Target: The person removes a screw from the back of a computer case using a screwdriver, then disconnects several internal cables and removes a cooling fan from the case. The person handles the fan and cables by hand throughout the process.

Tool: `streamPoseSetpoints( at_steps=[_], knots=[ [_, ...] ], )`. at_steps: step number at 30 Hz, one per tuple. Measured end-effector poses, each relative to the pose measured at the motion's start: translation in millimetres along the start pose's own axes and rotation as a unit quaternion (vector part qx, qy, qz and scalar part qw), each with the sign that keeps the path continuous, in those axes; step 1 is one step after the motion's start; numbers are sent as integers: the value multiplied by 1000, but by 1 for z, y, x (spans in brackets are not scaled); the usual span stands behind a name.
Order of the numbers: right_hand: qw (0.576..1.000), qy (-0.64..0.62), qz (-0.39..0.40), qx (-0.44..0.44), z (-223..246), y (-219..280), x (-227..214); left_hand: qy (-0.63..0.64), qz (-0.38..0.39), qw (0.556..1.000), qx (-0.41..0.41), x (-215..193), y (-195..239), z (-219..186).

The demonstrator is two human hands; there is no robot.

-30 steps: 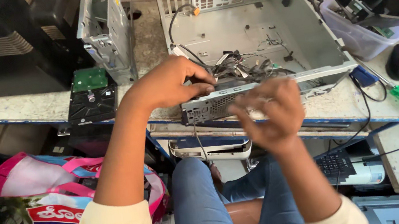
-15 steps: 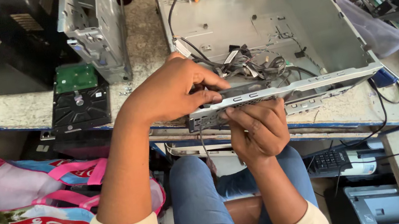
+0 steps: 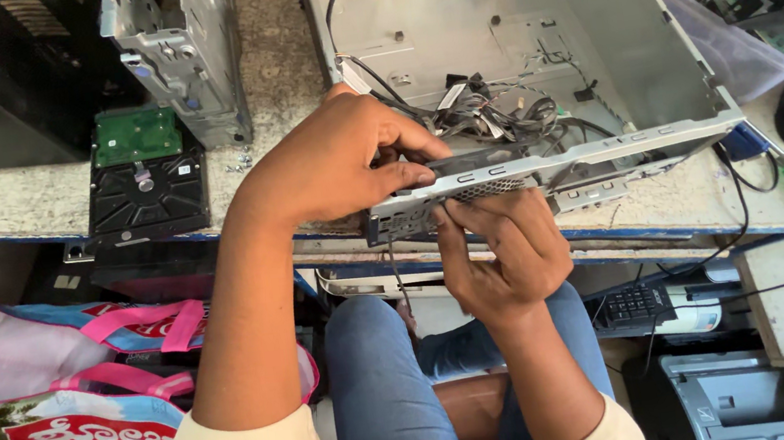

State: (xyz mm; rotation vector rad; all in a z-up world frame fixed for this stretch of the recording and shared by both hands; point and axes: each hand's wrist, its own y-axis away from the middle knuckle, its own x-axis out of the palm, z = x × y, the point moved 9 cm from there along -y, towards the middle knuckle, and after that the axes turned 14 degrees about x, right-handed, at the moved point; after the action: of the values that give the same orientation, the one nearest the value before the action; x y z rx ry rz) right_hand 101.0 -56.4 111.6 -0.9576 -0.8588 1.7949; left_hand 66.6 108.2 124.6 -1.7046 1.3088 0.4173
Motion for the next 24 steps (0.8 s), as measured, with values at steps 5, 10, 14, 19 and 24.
streamPoseSetpoints(
  at_steps=[5, 10, 14, 19, 24],
  knots=[
    [1000, -11, -27, 12, -2, 6, 1, 57, -49, 993, 93, -7, -2, -18],
    [997, -49, -43, 34, -12, 11, 3, 107, -30, 993, 50, -5, -1, -11],
    [998, -52, -42, 17, -12, 10, 4, 105, 7, 994, 23, -2, -4, -6],
    [999, -39, -35, 12, -7, 7, 3, 112, 2, 994, 19, -2, -3, -7],
    [999, -30, -17, 25, -6, 4, -1, 90, -22, 995, 48, -4, 0, -9]
  ],
)
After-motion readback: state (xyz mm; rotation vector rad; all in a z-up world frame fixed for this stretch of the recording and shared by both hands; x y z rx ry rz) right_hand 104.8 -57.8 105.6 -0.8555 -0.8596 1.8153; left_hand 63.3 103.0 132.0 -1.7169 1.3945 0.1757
